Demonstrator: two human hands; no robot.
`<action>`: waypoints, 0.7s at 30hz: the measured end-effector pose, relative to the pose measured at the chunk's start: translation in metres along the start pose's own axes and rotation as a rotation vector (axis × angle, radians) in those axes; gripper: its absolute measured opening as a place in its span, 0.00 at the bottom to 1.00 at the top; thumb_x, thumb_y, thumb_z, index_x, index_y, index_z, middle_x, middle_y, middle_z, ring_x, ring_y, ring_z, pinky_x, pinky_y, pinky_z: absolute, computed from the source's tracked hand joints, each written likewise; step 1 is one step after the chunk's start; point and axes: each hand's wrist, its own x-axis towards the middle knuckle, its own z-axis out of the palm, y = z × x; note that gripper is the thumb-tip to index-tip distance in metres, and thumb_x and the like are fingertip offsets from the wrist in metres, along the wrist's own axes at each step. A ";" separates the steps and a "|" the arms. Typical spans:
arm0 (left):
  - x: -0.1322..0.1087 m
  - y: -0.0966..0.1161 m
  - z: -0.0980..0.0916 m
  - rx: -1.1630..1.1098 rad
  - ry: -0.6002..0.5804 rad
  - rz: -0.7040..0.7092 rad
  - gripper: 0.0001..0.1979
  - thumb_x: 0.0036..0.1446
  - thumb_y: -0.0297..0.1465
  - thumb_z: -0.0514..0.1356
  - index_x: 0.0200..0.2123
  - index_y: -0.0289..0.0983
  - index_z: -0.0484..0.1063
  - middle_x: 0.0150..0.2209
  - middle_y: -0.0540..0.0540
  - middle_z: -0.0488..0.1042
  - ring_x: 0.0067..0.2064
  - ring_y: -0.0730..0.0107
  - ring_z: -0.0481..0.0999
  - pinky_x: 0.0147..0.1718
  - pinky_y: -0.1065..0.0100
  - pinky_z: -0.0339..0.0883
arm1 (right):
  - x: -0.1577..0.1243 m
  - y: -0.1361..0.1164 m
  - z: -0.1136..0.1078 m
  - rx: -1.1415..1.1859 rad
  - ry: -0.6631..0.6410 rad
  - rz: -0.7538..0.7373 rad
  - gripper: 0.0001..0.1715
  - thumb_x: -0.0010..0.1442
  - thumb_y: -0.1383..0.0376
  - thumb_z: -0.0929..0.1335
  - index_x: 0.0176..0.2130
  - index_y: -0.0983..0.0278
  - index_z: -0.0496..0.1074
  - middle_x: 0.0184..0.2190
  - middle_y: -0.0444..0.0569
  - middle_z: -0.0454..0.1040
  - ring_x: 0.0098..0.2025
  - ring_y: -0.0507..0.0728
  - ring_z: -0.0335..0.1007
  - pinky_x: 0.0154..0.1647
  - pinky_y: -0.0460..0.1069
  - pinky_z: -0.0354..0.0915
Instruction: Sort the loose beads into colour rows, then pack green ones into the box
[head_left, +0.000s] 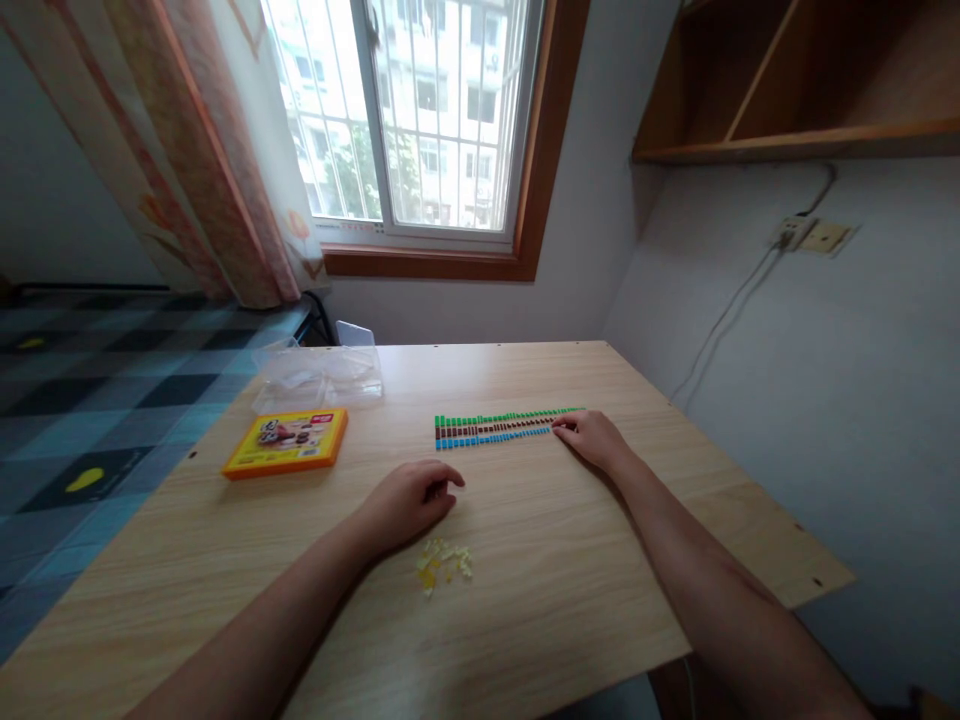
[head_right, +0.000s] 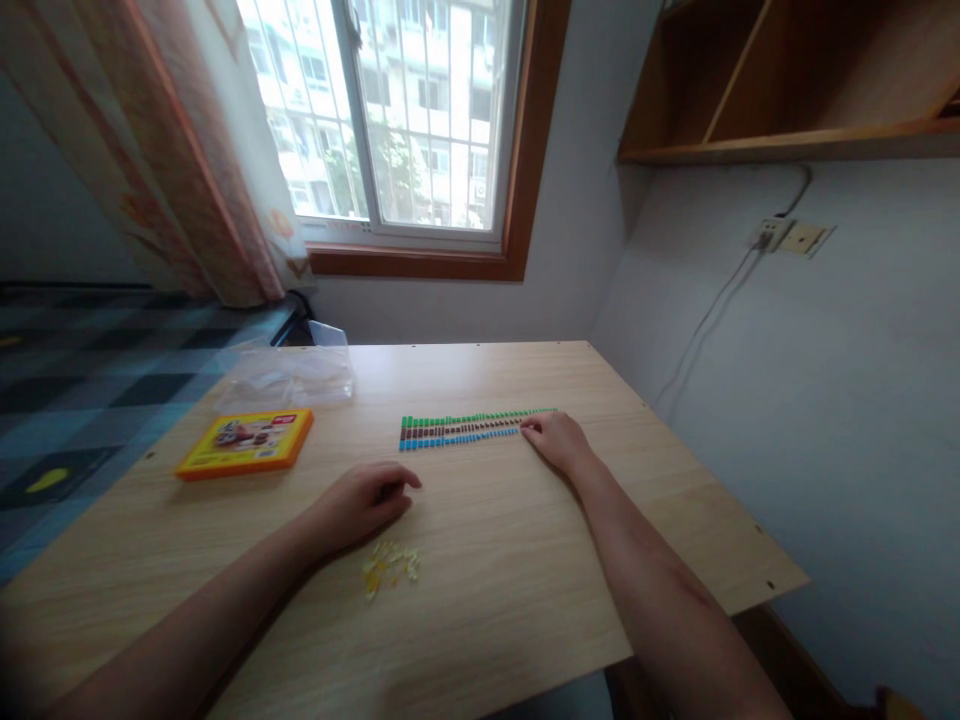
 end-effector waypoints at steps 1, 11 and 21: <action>0.000 0.000 0.000 -0.001 -0.002 0.003 0.12 0.53 0.27 0.58 0.40 0.38 0.78 0.27 0.51 0.72 0.30 0.71 0.69 0.31 0.70 0.60 | 0.000 0.001 0.000 -0.002 -0.001 -0.005 0.13 0.64 0.61 0.68 0.43 0.57 0.82 0.41 0.46 0.83 0.42 0.57 0.78 0.43 0.47 0.67; 0.001 -0.002 0.001 0.013 -0.009 0.012 0.13 0.53 0.26 0.58 0.41 0.39 0.79 0.29 0.51 0.73 0.31 0.71 0.71 0.33 0.70 0.62 | 0.001 0.000 0.002 0.002 0.011 0.005 0.12 0.63 0.61 0.69 0.42 0.57 0.83 0.40 0.46 0.84 0.42 0.58 0.79 0.43 0.48 0.67; 0.001 -0.002 0.002 0.032 0.004 0.015 0.12 0.53 0.26 0.59 0.40 0.39 0.79 0.29 0.51 0.74 0.32 0.71 0.72 0.34 0.70 0.63 | 0.000 0.002 0.002 0.044 0.031 0.024 0.12 0.62 0.61 0.70 0.43 0.57 0.83 0.38 0.46 0.84 0.40 0.58 0.79 0.41 0.48 0.67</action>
